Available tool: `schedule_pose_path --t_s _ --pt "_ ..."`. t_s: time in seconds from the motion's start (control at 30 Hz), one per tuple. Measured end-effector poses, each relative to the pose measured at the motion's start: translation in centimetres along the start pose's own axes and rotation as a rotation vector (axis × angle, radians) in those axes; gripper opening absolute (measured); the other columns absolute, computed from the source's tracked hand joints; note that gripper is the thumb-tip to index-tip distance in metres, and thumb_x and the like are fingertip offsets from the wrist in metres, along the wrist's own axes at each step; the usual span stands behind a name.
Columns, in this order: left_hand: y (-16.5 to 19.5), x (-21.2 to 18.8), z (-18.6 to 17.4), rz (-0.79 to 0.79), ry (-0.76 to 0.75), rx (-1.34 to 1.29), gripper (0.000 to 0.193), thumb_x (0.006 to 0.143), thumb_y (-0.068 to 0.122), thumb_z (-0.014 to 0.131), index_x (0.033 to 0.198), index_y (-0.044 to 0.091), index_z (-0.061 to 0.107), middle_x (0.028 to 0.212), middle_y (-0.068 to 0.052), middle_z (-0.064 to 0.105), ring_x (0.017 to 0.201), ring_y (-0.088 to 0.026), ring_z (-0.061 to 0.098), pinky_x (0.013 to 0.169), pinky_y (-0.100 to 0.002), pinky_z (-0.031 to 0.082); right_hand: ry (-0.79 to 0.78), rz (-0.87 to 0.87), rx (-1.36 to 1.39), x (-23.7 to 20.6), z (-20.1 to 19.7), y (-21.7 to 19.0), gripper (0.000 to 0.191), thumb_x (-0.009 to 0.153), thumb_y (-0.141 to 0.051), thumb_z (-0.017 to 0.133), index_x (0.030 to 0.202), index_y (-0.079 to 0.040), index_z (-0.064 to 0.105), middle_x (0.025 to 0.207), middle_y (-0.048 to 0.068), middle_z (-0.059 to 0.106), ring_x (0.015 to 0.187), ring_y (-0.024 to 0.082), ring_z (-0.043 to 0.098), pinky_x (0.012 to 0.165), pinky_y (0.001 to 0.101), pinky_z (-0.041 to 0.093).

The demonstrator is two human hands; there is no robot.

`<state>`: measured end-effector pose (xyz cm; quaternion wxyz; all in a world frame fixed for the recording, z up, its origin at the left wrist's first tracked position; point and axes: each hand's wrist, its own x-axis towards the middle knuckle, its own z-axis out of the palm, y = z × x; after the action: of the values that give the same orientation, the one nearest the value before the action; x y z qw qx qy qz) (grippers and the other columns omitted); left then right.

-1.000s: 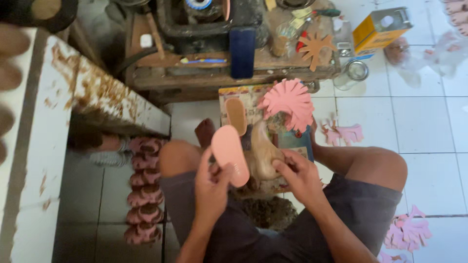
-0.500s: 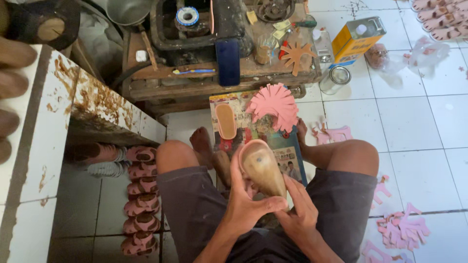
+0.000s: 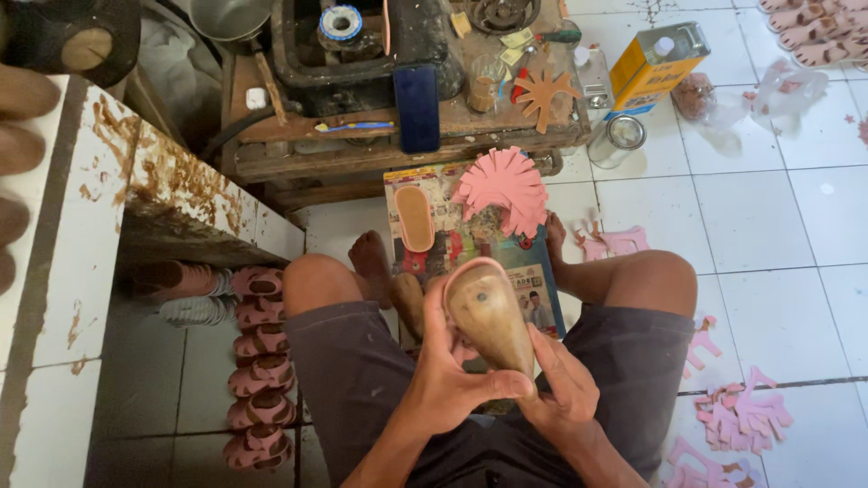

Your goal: The person sits on the floor assembling pink strap sandals over a wooden shoe last. They heat the straps over a small gas burner, press and shape the straps onto the last, tap them with a hammer, pick another last from a shelf, and continue fitting straps and insoles.

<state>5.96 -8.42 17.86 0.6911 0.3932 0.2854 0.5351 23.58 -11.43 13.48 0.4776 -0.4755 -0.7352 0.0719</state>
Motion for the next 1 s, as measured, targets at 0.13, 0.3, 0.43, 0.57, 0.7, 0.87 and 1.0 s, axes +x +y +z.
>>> schedule_pose_path --t_s 0.13,0.3,0.43,0.57,0.7,0.87,1.0 --pt "0.4 0.1 0.0 0.018 -0.002 -0.012 0.130 0.066 0.024 0.100 0.159 0.008 0.011 0.157 -0.016 0.037 0.144 -0.027 0.047 0.110 -0.045 0.054 0.003 0.041 0.026 -0.1 0.0 -0.5 0.058 0.082 -0.009 0.082 0.133 0.008 0.058 0.113 0.023 0.070 0.099 0.031 0.074 0.085 0.0340 0.059" --pt "1.2 0.2 -0.2 -0.040 -0.041 0.050 0.128 0.064 0.027 0.099 0.160 0.008 0.016 0.156 -0.015 0.038 0.145 -0.027 0.049 0.109 -0.044 0.057 -0.016 0.053 0.020 -0.3 -0.3 -0.8 0.059 0.083 -0.009 0.082 0.134 0.009 0.058 0.111 0.022 0.071 0.095 0.029 0.075 0.082 0.0330 0.060" --pt "1.4 0.1 0.2 -0.029 -0.036 -0.010 0.124 0.065 0.026 0.100 0.156 0.008 0.019 0.154 -0.015 0.040 0.143 -0.027 0.049 0.110 -0.044 0.056 -0.008 0.014 -0.009 -0.4 -0.5 -0.8 0.060 0.083 -0.010 0.081 0.134 0.009 0.054 0.117 0.026 0.068 0.103 0.036 0.072 0.089 0.0382 0.058" --pt "1.2 0.1 0.3 -0.007 -0.037 -0.008 0.121 0.066 0.025 0.100 0.156 0.008 0.020 0.154 -0.014 0.042 0.142 -0.026 0.050 0.110 -0.043 0.056 0.018 -0.032 -0.023 -0.4 -0.4 -0.3 0.058 0.083 -0.012 0.083 0.132 0.008 0.057 0.111 0.023 0.069 0.099 0.033 0.073 0.088 0.0371 0.059" --pt "0.6 0.2 -0.3 0.001 -0.050 -0.012 0.120 0.066 0.022 0.100 0.156 0.009 0.021 0.154 -0.014 0.042 0.141 -0.026 0.051 0.109 -0.044 0.056 -0.002 -0.034 -0.079 -0.3 -0.6 0.2 0.052 0.083 -0.009 0.080 0.129 0.007 0.061 0.110 0.022 0.071 0.098 0.033 0.074 0.087 0.0367 0.060" --pt "-1.6 0.2 -1.5 -0.035 0.048 -0.072 0.122 0.064 0.013 0.099 0.156 0.012 0.018 0.152 -0.011 0.040 0.140 -0.025 0.049 0.106 -0.045 0.055 -0.123 0.079 -0.031 -0.4 -0.1 0.4 0.056 0.080 -0.011 0.084 0.130 0.003 0.063 0.113 0.020 0.072 0.097 0.031 0.075 0.083 0.0353 0.059" --pt "-3.5 1.3 -3.2 -0.031 0.236 -0.121 0.123 0.060 0.009 0.095 0.154 0.017 0.016 0.149 -0.008 0.040 0.136 -0.026 0.048 0.106 -0.047 0.053 -0.185 0.011 0.134 0.0 1.7 2.3 0.060 0.082 -0.011 0.083 0.135 0.001 0.057 0.125 0.022 0.068 0.113 0.035 0.070 0.095 0.0394 0.057"
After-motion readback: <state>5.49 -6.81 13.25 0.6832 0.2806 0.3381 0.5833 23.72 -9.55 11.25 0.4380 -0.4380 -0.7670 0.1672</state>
